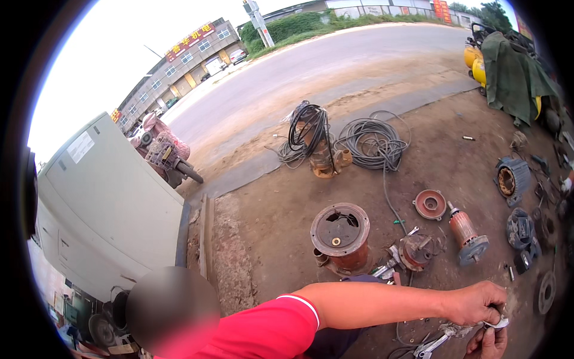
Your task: The person sits on the ground and uses a file to smooth a small metal ring. They then wipe the ring with a cloth and place it on a rusty metal casing. The person picks up a wire, strips the end, and inserts it into a black plastic connector, securing it by hand.
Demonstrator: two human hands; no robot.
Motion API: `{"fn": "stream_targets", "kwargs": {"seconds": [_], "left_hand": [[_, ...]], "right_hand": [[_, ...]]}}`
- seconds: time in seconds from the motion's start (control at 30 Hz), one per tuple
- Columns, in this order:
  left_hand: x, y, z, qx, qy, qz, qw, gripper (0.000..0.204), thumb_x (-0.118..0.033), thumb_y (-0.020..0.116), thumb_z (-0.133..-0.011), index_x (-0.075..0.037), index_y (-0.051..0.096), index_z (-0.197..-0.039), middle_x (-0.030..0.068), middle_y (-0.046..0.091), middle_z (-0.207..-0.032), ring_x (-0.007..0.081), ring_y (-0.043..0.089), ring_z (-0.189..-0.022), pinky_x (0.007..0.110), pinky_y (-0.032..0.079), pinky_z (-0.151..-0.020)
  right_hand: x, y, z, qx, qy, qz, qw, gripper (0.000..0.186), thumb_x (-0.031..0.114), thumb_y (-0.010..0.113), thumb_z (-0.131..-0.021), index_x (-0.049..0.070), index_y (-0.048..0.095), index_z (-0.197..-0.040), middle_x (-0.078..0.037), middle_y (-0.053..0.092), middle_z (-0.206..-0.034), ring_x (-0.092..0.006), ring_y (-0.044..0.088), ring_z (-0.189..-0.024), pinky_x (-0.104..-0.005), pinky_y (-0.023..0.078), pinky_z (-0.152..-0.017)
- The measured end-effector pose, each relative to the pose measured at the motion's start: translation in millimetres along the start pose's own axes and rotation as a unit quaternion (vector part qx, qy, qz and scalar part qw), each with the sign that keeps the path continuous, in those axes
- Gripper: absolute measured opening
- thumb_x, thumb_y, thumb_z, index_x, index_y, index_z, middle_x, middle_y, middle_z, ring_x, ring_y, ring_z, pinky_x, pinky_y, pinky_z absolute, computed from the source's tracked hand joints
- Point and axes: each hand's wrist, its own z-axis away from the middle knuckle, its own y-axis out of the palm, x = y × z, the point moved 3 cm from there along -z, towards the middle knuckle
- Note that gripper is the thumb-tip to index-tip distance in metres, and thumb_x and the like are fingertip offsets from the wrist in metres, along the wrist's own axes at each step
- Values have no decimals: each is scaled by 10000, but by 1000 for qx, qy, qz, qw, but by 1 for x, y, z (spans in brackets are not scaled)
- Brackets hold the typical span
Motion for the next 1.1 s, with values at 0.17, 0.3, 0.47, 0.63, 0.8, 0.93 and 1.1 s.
{"fn": "stream_targets", "kwargs": {"seconds": [0.17,0.3,0.47,0.63,0.8,0.93,1.1], "left_hand": [[-3,22,20,-81,-106,156,979,129,-60,625,-842,36,560,-786,59,565,-677,161,576,-633,319,472,-571],[-27,37,24,-93,-190,326,922,173,-116,598,-929,7,585,-808,-2,559,-650,60,517,-590,252,434,-494],[-21,25,-2,8,-97,108,989,120,-69,662,-855,48,638,-860,57,624,-770,120,592,-725,292,483,-663],[-17,-9,20,-33,-71,139,987,165,-137,673,-915,25,666,-886,20,625,-842,81,560,-776,251,457,-690],[-9,55,17,-102,-158,313,931,153,-136,662,-937,16,656,-944,31,646,-867,80,550,-773,240,451,-693],[-7,49,17,-82,-166,319,929,129,-116,647,-943,12,648,-960,47,662,-890,98,578,-794,261,473,-726],[-10,39,17,-88,-190,385,899,161,-136,647,-943,3,621,-1021,61,670,-915,128,630,-848,297,524,-754]], "right_hand": [[-4,5,12,-94,-47,80,991,339,116,611,-916,-8,552,-1226,-11,578,-930,-115,534,-795,-260,439,-673],[-19,-15,3,-147,-185,57,970,182,163,569,-980,42,553,-1115,24,537,-819,-51,481,-691,-197,371,-578],[0,-4,13,-83,-156,-29,984,133,154,599,-943,40,540,-979,-8,533,-721,-69,483,-597,-206,381,-520],[5,34,5,-48,-114,-1,992,125,141,664,-920,30,606,-913,-21,599,-733,-82,531,-610,-219,429,-554],[10,-1,22,-140,-199,18,970,109,109,645,-932,8,602,-930,-27,632,-765,-60,559,-647,-215,473,-588],[12,-2,27,-124,-185,2,975,89,87,625,-937,1,607,-949,-21,625,-746,-65,558,-656,-222,475,-602],[4,-11,19,-158,-353,183,904,362,18,707,-843,5,575,-1180,-64,622,-1016,-122,612,-759,-267,517,-677]]}}
